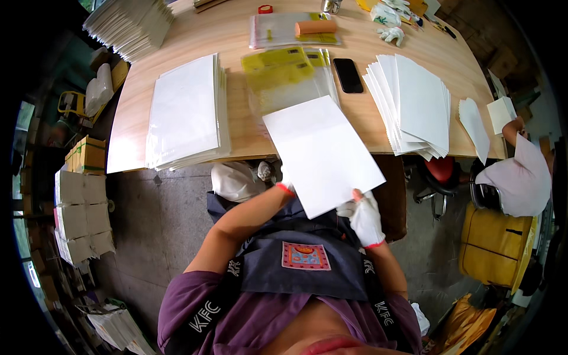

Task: The person stands at a table and repeatedly picks up white sheets of paper, inserts them into clear plastic sleeves, and places the finished items into a stack. The person wears white gloves and a purple shirt with a branded headstrap visible in the frame.

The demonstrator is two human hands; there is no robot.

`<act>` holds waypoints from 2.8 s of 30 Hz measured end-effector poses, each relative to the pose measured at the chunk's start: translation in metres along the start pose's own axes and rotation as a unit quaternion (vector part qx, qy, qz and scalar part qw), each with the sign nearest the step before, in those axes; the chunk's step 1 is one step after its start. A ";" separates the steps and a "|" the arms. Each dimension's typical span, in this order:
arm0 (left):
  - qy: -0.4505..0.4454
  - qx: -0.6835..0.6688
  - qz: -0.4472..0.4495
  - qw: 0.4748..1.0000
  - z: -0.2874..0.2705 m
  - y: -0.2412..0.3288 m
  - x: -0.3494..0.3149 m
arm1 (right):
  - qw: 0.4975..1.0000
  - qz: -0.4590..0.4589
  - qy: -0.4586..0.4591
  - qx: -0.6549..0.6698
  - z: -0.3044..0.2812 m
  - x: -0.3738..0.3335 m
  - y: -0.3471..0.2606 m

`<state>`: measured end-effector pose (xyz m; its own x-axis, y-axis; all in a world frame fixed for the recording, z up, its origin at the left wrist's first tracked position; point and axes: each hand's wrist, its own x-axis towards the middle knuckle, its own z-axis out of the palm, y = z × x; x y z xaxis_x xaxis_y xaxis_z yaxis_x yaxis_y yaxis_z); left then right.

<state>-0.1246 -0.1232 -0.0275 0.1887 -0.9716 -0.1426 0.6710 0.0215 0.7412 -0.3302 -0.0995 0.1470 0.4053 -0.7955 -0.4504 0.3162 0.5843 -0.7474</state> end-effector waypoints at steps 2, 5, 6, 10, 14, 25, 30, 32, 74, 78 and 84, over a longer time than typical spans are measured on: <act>-0.054 0.360 0.130 0.922 -0.034 -0.035 -0.033 | 0.996 0.064 0.003 0.059 0.006 0.016 0.022; 0.140 0.170 0.013 0.975 0.022 -0.001 -0.050 | 0.959 0.064 0.038 0.274 -0.020 0.085 0.091; 0.174 0.072 -0.062 0.980 0.034 0.016 -0.055 | 0.959 0.029 0.001 0.283 0.006 0.085 0.078; 0.123 -0.042 -0.151 0.980 0.007 0.042 -0.045 | 0.962 0.099 -0.113 0.228 0.013 0.103 0.084; 0.131 -0.021 -0.185 0.974 -0.021 0.057 -0.064 | 0.943 0.020 -0.147 -0.299 0.059 0.088 0.042; 0.133 0.241 -0.139 0.951 -0.036 0.135 -0.069 | 0.533 -0.303 -0.174 -0.771 0.108 0.130 0.078; 0.187 0.173 -0.149 0.955 -0.047 0.121 -0.074 | 0.966 -0.032 -0.151 -0.207 0.048 0.105 0.035; 0.161 0.233 -0.117 0.952 -0.047 0.126 -0.082 | 0.928 -0.219 0.124 -0.276 -0.053 0.127 0.013; 0.327 0.499 0.303 0.743 -0.048 0.356 -0.156 | 0.925 -0.028 -0.263 -0.272 0.216 0.143 0.046; 0.407 0.579 0.126 0.695 -0.128 0.356 -0.155 | 0.848 -0.075 -0.260 -0.455 0.260 0.143 0.065; 0.487 0.202 0.313 0.790 -0.166 0.312 -0.149 | 0.938 -0.061 -0.273 -0.206 0.179 0.138 0.030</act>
<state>0.1755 0.0669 0.1162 0.9869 -0.1553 0.0430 -0.0182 0.1581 0.9873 -0.1116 -0.1631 0.1503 0.8020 -0.5860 -0.1154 0.0769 0.2929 -0.9530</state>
